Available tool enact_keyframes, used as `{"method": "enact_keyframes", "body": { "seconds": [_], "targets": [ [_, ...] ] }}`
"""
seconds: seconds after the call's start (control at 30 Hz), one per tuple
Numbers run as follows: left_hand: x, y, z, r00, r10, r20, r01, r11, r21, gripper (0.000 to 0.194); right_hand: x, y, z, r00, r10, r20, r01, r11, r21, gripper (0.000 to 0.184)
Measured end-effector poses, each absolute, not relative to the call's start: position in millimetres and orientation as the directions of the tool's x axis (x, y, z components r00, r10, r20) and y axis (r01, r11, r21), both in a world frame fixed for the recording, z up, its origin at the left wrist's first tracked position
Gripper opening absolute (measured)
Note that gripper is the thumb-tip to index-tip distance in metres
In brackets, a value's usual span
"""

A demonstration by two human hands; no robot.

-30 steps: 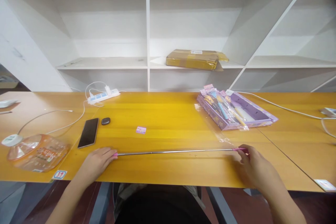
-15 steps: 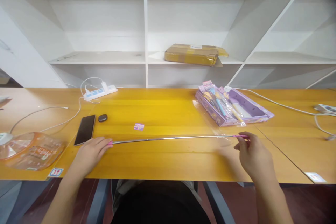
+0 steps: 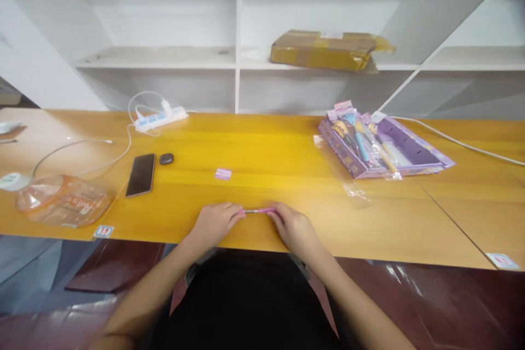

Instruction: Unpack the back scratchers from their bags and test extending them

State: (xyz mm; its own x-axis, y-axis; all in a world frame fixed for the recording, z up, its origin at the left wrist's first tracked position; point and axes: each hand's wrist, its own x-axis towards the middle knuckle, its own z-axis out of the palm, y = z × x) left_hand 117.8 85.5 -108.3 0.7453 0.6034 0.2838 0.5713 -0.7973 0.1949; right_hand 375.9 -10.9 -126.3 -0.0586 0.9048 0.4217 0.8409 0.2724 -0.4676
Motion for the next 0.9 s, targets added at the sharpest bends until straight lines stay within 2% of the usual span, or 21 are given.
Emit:
{"method": "enact_keyframes", "body": {
  "seconds": [0.17,0.4,0.67,0.9],
  "targets": [
    [114,92,-112,0.743,0.638,0.204,0.584,-0.766,0.267,0.038,378,-12,-125,-0.019,0.963,0.27,0.803,0.176,-0.569,0.028],
    [114,89,-107,0.761,0.614,0.21,0.539,-0.779,0.321,0.033,378,-14,-120,-0.003,0.977,0.212,0.739,0.145,-0.658,0.025],
    [114,91,-112,0.778,0.6,0.184,0.558,-0.796,0.235,0.037,380,-11,-124,-0.013,0.974,0.224,0.696,0.17,-0.698,0.022],
    [123,88,-102,0.791,0.604,0.101,0.583,-0.793,0.175,0.03,377,-13,-111,-0.036,0.984,0.176,0.674,0.153,-0.722,0.023]
  ]
}}
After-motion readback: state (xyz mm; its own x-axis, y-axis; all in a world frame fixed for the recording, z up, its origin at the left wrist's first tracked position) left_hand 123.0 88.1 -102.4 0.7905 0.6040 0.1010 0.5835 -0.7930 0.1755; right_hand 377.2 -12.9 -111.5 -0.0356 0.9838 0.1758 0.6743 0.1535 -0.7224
